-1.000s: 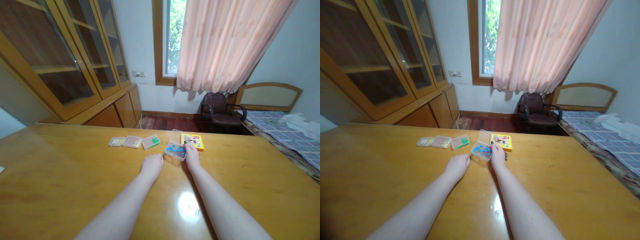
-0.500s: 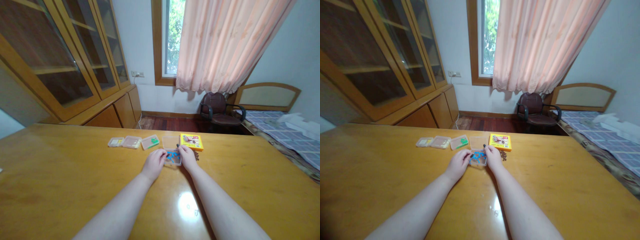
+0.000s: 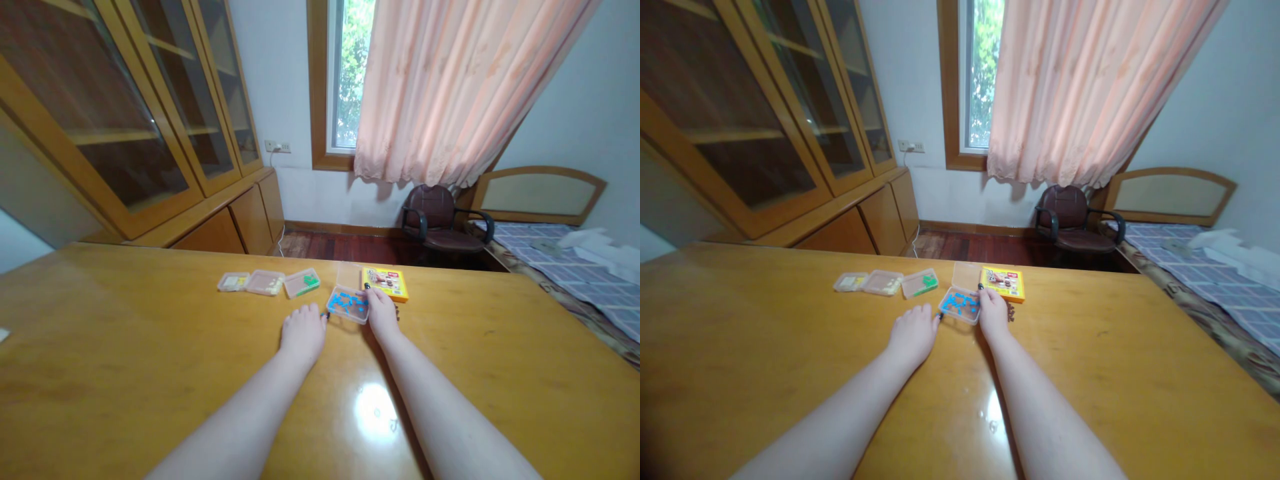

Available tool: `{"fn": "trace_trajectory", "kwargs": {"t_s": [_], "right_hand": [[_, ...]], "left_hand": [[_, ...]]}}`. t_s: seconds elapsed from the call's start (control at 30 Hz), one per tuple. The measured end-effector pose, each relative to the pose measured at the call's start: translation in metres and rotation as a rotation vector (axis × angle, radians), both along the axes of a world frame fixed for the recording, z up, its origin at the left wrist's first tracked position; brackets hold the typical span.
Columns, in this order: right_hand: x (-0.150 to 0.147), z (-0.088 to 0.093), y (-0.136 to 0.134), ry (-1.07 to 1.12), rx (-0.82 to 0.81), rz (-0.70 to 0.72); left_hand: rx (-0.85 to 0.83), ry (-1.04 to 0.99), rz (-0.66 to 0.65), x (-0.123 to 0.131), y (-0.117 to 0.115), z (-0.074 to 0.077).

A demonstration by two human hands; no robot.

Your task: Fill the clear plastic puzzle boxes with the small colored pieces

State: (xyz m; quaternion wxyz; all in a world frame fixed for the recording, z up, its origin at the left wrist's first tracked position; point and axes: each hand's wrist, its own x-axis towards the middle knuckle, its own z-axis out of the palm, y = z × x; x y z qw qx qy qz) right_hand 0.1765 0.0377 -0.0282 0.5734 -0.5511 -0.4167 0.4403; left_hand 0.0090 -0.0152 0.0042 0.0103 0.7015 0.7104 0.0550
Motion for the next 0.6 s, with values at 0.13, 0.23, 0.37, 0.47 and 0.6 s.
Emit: {"fn": "trace_trajectory", "kwargs": {"t_s": [0.13, 0.23, 0.37, 0.47, 0.6], "right_hand": [[-0.001, 0.001, 0.000, 0.002, -0.003, 0.003], [-0.001, 0.003, -0.001, 0.014, -0.011, 0.009], [0.000, 0.004, -0.002, 0.011, -0.002, 0.011], [0.000, 0.004, -0.001, 0.013, 0.006, -0.006], [-0.001, 0.002, 0.000, 0.042, 0.007, 0.004]], "left_hand": [[-0.060, 0.028, -0.060, 0.005, -0.005, 0.001], [-0.093, 0.047, -0.151, 0.006, -0.005, 0.000], [-0.106, 0.062, -0.239, 0.005, -0.001, -0.005], [-0.105, 0.061, -0.222, 0.005, 0.002, -0.006], [-0.061, -0.043, -0.114, 0.000, 0.009, -0.003]]}}
